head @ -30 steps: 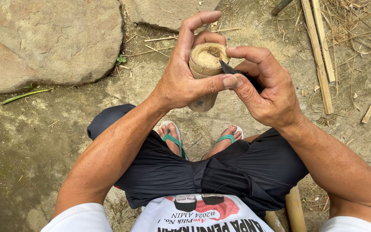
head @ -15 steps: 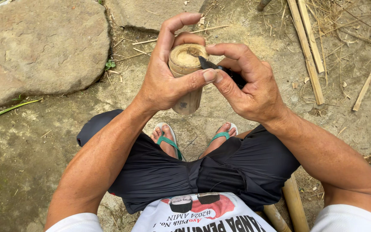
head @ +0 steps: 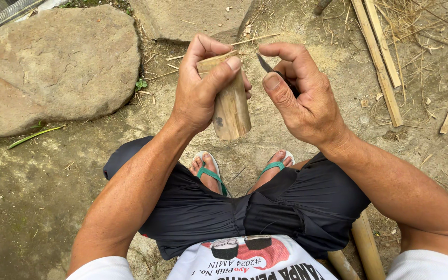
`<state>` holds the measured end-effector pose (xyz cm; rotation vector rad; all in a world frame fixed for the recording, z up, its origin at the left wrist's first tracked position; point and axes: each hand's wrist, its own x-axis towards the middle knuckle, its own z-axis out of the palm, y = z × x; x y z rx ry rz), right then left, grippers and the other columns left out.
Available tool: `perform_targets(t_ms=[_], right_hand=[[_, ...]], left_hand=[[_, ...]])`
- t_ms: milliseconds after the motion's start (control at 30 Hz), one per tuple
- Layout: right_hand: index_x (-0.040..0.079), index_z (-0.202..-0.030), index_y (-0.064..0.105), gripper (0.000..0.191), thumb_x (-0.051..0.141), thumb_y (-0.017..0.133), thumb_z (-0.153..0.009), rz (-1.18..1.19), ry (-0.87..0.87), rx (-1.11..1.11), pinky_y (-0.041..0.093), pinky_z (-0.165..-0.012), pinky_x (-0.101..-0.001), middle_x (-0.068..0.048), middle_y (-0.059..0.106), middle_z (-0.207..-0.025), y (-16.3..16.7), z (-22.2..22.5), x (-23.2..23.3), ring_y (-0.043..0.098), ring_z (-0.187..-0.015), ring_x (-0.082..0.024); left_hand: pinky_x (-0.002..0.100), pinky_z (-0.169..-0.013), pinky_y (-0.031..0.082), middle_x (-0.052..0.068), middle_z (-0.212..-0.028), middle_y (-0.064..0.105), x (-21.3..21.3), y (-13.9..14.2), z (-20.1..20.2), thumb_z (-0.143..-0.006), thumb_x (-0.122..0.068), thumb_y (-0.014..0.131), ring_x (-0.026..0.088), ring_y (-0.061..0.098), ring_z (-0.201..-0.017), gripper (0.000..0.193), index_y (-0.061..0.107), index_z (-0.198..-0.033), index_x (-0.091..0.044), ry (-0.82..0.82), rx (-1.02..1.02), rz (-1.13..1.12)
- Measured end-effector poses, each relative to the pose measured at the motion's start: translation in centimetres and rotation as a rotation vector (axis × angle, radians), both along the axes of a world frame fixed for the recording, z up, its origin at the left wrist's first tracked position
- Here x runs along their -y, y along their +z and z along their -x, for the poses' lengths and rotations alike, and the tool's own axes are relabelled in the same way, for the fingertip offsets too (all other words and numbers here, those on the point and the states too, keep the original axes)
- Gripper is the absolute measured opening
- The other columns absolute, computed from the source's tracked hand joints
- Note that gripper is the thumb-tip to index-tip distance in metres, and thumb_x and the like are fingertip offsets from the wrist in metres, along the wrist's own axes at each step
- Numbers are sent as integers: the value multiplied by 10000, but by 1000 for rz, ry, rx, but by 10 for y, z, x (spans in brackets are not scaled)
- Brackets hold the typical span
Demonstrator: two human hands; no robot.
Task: The person sits on the ground holding a bamboo cylinder and repeatedly scrapes and smooths its rim and outer surface with a small blade, rotating the piece to work different sides. Near the end they hand the bamboo piece to another person who continues working on it.
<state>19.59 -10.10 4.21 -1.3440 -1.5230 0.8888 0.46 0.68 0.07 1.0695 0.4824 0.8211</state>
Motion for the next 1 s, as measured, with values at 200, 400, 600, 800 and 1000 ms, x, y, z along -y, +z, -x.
perform_targets(t_ms=[200,400,600,800,1000], right_hand=[[83,-1499,477,446,312,586,-1132,35,10,72,405,-628,-245,16,547,-803,-1,1,-5,499,-699,-55],[84,-1575,432,533,310,610,-1126,-19,36,161,433,-648,-272,-9,565,-832,0,1,-3,516,-706,-79],[129,-1576,420,478,282,615,-1167,-87,37,291,525,-680,-265,-32,681,-874,4,1,-1,663,-713,-107],[141,-1596,415,536,247,669,-1136,-89,-13,350,542,-713,-303,-41,710,-890,8,4,-1,713,-776,-148],[135,-1538,466,479,223,681,-1120,-50,-42,336,529,-667,-303,-62,720,-900,9,4,0,699,-732,-150]], left_hand=[[369,-647,644,173,-843,701,-3,1,-1,-1055,-572,433,217,730,-708,575,493,-1208,-22,-20,20,117],[321,-768,640,114,-1103,618,1,-9,-6,-1064,-647,391,146,689,-935,647,520,-1264,-45,5,-89,-65],[303,-950,600,82,-1181,628,5,-14,-7,-1082,-648,353,139,649,-1101,646,531,-1303,-67,-51,-73,-180],[321,-1062,570,103,-1243,637,6,-11,-6,-1101,-651,301,155,628,-1196,672,530,-1334,-64,-52,-79,-210],[350,-1102,540,87,-1282,578,5,-5,3,-1049,-592,606,150,585,-1219,640,487,-1411,-78,-107,-26,-254]])
